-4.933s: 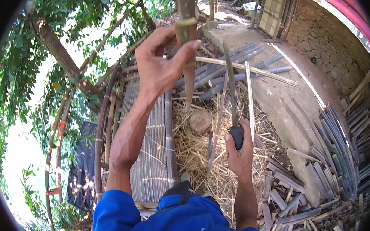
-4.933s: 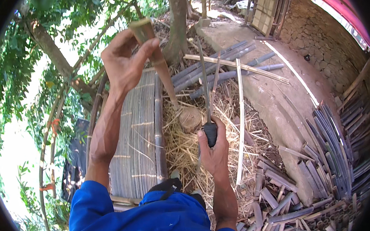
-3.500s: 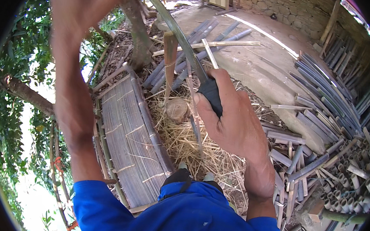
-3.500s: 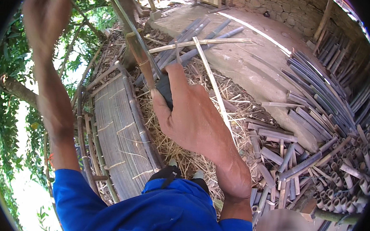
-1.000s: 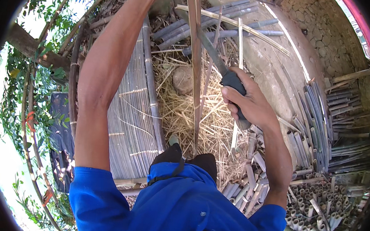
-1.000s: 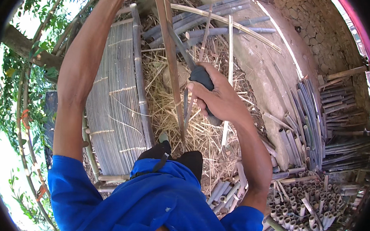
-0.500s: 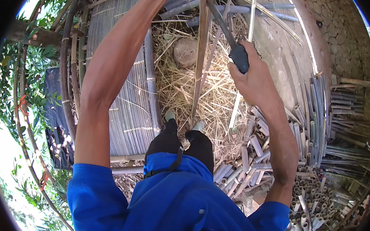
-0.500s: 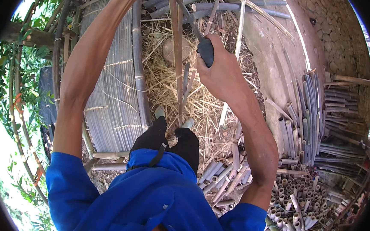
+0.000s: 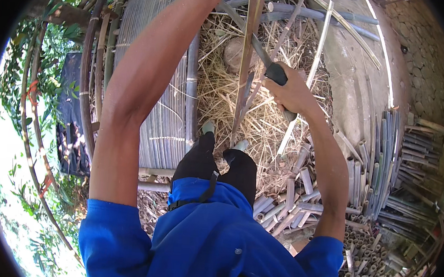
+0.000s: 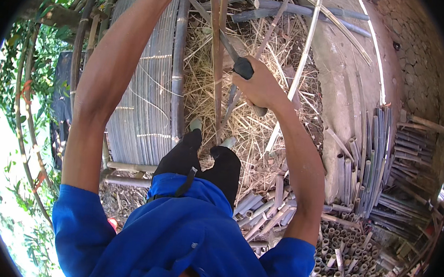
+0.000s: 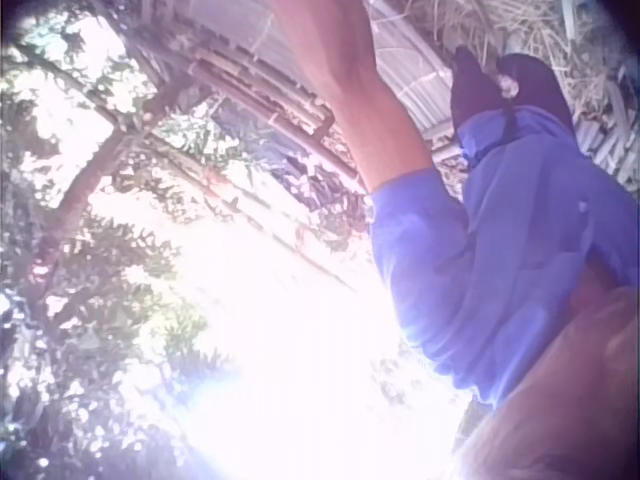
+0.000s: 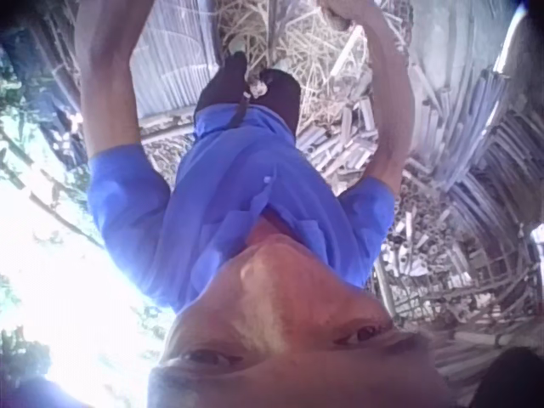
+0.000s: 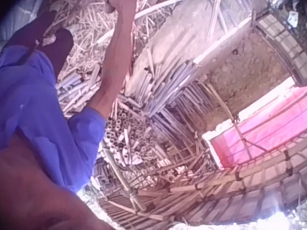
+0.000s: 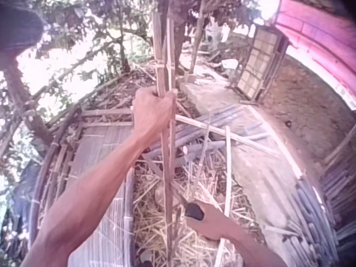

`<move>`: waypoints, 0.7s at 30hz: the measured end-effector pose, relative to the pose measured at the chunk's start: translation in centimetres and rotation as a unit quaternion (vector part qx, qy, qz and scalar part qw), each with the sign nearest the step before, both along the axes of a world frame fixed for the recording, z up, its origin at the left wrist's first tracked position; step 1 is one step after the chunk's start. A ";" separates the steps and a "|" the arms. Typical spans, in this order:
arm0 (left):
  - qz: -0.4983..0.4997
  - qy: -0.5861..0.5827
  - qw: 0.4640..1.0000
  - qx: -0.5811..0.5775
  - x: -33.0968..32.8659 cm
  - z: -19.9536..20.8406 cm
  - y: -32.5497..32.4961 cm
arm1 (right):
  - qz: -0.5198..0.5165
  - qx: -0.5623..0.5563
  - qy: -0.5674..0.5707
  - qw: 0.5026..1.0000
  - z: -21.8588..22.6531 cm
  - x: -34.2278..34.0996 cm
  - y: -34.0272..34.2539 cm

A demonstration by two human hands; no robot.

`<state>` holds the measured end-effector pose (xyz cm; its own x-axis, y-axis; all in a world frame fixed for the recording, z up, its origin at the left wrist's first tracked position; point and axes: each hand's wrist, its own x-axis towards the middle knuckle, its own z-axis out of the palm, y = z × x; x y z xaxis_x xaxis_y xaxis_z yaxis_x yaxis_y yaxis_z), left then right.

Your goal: The person uses a knife to split a bamboo pole and then sits on the ground to shave and strip thin layers from the split bamboo pieces.

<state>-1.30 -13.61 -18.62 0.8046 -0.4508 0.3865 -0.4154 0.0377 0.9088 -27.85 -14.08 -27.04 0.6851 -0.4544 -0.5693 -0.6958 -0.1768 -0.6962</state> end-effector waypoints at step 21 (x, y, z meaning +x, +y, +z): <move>0.060 -0.031 0.997 0.025 3.7 -1.0 1.5 | 0.119 -0.170 0.022 0.978 -11.0 0.4 3.1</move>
<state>2.38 -12.11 -19.66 0.8292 -0.3723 0.4170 -0.4696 -0.0595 0.8809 -27.49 -10.94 -38.06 0.7727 -0.4538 -0.4439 -0.6348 -0.5535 -0.5392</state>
